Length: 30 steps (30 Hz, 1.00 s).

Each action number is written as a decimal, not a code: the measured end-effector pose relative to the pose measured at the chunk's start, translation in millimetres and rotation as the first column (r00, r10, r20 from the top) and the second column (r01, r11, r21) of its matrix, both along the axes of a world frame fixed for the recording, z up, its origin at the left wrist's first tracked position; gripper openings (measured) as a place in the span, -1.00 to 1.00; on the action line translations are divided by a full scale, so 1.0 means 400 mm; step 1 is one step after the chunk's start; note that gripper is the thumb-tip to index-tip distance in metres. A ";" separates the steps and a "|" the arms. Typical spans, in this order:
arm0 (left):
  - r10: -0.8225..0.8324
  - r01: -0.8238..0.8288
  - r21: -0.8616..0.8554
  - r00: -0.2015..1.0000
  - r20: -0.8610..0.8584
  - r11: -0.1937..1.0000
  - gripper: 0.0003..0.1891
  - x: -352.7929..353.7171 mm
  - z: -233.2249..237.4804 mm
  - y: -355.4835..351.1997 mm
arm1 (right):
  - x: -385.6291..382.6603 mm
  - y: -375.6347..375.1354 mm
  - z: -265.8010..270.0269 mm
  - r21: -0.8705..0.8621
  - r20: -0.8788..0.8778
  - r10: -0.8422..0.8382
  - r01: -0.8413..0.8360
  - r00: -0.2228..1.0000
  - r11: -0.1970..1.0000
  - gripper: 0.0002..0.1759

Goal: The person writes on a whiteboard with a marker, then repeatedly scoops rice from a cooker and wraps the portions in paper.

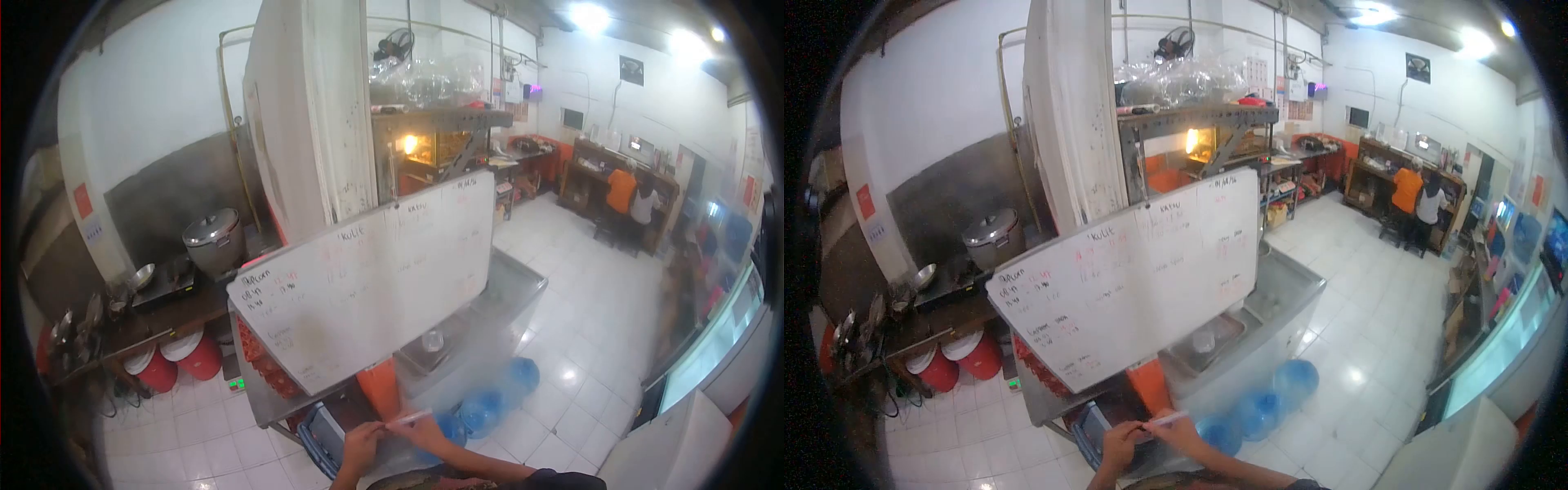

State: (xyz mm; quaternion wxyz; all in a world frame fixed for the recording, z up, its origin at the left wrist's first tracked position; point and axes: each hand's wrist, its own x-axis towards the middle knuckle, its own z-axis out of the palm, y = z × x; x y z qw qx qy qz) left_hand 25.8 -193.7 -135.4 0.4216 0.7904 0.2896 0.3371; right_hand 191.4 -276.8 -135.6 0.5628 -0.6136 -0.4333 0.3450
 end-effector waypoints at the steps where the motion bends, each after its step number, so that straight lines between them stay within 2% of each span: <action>1: -0.003 0.003 -0.053 1.000 -0.004 0.999 -0.79 0.002 -0.015 0.008 | 0.001 0.002 0.000 0.013 -0.021 0.022 -0.021 1.000 1.000 -0.73; 4: 0.001 0.004 -0.180 1.000 0.027 0.984 -0.77 0.013 -0.031 0.017 | 0.033 0.029 0.006 0.006 -0.004 0.092 -0.092 0.996 0.996 -0.73; 7: 0.103 -0.111 -0.329 0.994 -0.043 0.938 -0.77 0.042 0.017 0.002 | 0.073 0.064 0.018 0.016 0.016 0.139 -0.139 0.990 0.990 -0.78; 8: 0.057 -0.070 -0.225 0.996 -0.063 0.972 -0.70 0.045 -0.009 0.017 | 0.086 0.070 0.023 0.029 0.018 0.152 -0.153 0.988 0.988 -0.80; 9: 0.017 -0.028 -0.118 0.996 -0.089 0.993 -0.58 0.043 -0.063 0.050 | 0.095 0.074 0.031 0.056 -0.063 0.089 -0.085 0.994 0.995 -0.81; 10: -0.017 0.016 -0.008 0.993 -0.119 1.000 -0.44 0.051 -0.057 0.073 | 0.103 0.074 0.044 0.080 -0.144 0.030 -0.018 0.989 0.997 -0.81; 11: 0.026 -0.025 0.050 1.000 -0.017 0.998 -0.49 0.060 -0.049 0.082 | 0.124 0.082 0.057 0.100 -0.223 -0.024 0.048 0.975 0.994 -0.81; 13: 0.090 -0.120 0.150 0.977 0.192 0.981 -0.57 0.076 0.054 0.035 | 0.187 0.104 0.078 0.254 -0.203 0.011 0.041 0.979 0.966 -0.86; 14: 0.127 -0.148 0.050 0.946 0.299 0.988 -0.60 0.091 0.085 0.018 | 0.217 0.110 0.087 0.324 -0.194 0.030 0.035 0.981 0.945 -0.88; 16: 0.223 -0.166 -0.157 0.845 0.486 0.973 -0.65 0.119 0.124 -0.011 | 0.289 0.110 0.238 0.441 -0.271 -0.102 0.218 0.957 0.871 -0.86; 17: 0.235 -0.170 -0.180 0.863 0.447 0.969 -0.66 0.124 0.116 -0.004 | 0.347 0.123 0.291 0.568 -0.142 -0.223 0.264 0.964 0.779 -0.86; 19: 0.264 -0.182 -0.242 0.893 0.366 0.953 -0.69 0.117 0.069 0.004 | 0.414 0.145 0.452 0.762 -0.300 -0.178 0.348 0.937 0.546 -0.85; 20: 0.278 -0.223 -0.218 0.922 0.271 0.950 -0.70 0.117 0.054 -0.005 | 0.424 0.140 0.568 0.787 -0.515 0.051 0.448 0.856 0.424 -0.84; 22: 0.316 -0.301 -0.159 0.946 0.080 0.940 -0.70 0.121 0.027 -0.023 | 0.465 0.141 0.751 0.872 -0.342 -0.099 0.355 0.935 0.337 -0.79; 24: 0.329 -0.314 -0.197 0.943 0.050 0.929 -0.71 0.126 -0.034 -0.060 | 0.500 0.198 0.903 0.922 -0.207 -0.270 0.280 0.940 0.268 -0.75; 25: 0.337 -0.321 -0.220 0.941 0.037 0.921 -0.72 0.135 -0.051 -0.079 | 0.515 0.232 0.964 0.942 -0.121 -0.309 0.207 0.943 0.264 -0.74; 26: 0.356 -0.346 -0.210 0.934 0.013 0.914 -0.71 0.146 -0.032 -0.110 | 0.529 0.267 1.015 0.949 -0.077 -0.239 0.145 0.968 0.280 -0.74; 27: 0.379 -0.373 -0.206 0.925 -0.012 0.905 -0.71 0.155 0.003 -0.156 | 0.565 0.334 1.049 0.966 0.001 -0.417 0.106 0.909 0.235 -0.75; 28: 0.408 -0.406 -0.208 0.912 -0.036 0.890 -0.70 0.164 0.015 -0.199 | 0.581 0.355 1.084 0.939 0.115 -0.624 0.120 0.773 0.323 -0.74; 29: 0.423 -0.419 -0.243 0.905 -0.041 0.875 -0.69 0.174 -0.009 -0.221 | 0.613 0.406 1.105 0.905 0.171 -0.633 0.133 0.755 0.403 -0.70; 30: 0.445 -0.439 -0.283 0.894 -0.044 0.853 -0.68 0.182 -0.047 -0.229 | 0.627 0.453 1.123 0.908 0.182 -0.615 0.108 0.767 0.404 -0.71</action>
